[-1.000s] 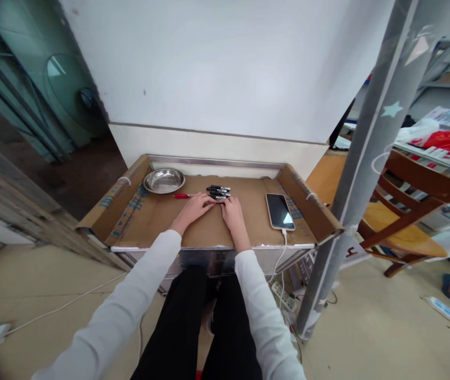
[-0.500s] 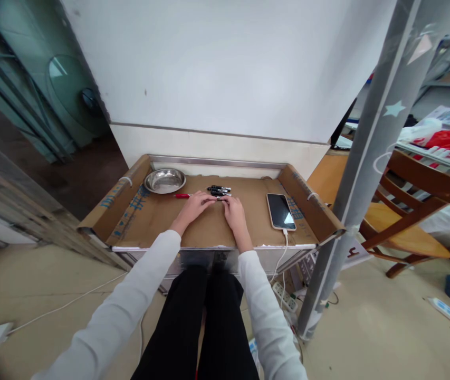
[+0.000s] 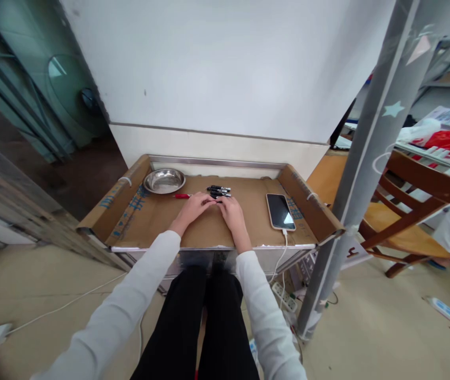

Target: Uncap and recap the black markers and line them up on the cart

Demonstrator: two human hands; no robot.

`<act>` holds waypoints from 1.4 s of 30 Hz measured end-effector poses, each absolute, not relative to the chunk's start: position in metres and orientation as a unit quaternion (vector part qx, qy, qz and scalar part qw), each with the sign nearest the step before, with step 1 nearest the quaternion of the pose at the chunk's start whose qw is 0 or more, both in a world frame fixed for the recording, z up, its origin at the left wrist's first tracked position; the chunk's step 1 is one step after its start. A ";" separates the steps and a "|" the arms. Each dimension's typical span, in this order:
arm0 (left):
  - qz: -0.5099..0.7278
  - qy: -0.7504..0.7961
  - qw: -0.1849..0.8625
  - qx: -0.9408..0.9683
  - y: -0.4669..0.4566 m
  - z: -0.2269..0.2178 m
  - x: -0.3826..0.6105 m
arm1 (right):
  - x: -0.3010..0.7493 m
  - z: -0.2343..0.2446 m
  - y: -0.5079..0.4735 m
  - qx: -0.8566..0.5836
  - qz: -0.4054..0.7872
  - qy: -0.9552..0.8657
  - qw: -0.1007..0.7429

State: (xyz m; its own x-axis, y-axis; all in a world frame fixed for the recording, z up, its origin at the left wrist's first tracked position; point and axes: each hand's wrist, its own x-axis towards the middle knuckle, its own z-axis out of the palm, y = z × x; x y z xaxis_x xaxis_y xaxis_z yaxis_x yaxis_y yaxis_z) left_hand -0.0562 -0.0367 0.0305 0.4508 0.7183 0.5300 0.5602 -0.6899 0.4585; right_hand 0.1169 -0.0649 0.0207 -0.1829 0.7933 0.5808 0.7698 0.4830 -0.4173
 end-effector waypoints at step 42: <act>0.337 0.405 0.078 0.846 -0.041 0.033 -0.054 | 0.122 0.023 -0.067 -0.627 -0.037 -0.678 0.381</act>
State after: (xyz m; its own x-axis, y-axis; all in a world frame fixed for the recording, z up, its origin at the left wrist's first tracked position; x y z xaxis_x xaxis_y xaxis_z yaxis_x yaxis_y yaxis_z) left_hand -0.0541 -0.0412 0.0333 0.4449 0.7374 0.5082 0.6328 -0.6604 0.4043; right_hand 0.1218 -0.0668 0.0231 0.0769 0.8228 0.5631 0.8796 0.2099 -0.4269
